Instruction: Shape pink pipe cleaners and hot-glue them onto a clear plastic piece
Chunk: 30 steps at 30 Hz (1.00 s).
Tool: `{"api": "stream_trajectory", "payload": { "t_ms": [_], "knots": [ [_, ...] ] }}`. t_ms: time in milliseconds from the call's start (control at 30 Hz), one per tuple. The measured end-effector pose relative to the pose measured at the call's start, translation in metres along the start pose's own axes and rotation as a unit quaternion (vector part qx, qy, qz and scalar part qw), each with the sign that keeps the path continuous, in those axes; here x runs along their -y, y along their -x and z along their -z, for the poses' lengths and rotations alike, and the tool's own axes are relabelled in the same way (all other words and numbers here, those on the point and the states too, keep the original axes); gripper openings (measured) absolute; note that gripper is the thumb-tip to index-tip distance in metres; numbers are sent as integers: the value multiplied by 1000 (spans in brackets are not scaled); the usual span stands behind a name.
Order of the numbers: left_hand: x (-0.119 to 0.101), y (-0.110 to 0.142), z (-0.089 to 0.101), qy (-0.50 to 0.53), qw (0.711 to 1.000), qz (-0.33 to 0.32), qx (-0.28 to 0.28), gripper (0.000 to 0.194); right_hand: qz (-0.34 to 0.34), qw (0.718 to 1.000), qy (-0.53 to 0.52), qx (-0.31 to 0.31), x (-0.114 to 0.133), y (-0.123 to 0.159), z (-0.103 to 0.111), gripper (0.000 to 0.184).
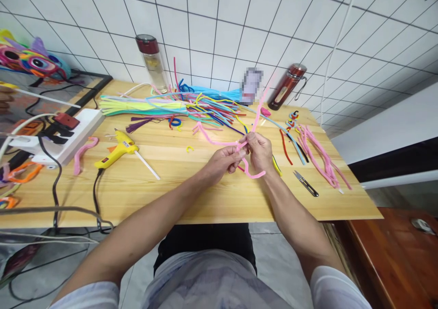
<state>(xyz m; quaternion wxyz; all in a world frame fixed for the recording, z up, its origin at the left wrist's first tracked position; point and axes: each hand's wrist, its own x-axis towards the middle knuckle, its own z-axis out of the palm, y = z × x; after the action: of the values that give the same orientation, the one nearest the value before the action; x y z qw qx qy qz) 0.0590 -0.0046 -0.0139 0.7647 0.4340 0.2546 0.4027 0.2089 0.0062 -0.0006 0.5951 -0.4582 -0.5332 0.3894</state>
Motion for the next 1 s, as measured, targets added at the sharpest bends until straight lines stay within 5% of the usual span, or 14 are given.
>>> {"api": "stream_trajectory", "payload": {
  "t_ms": [367, 667, 1000],
  "knots": [
    [9, 1, -2, -72, 993, 96, -13, 39, -118, 985, -127, -17, 12, -13, 2, 43],
    [4, 3, -7, -114, 989, 92, 23, 34, -187, 969, -155, -39, 3, -15, 1, 34],
    [-2, 3, -5, -126, 988, 77, 38, 32, -169, 975, -139, -40, -4, -16, -3, 30]
  ]
}}
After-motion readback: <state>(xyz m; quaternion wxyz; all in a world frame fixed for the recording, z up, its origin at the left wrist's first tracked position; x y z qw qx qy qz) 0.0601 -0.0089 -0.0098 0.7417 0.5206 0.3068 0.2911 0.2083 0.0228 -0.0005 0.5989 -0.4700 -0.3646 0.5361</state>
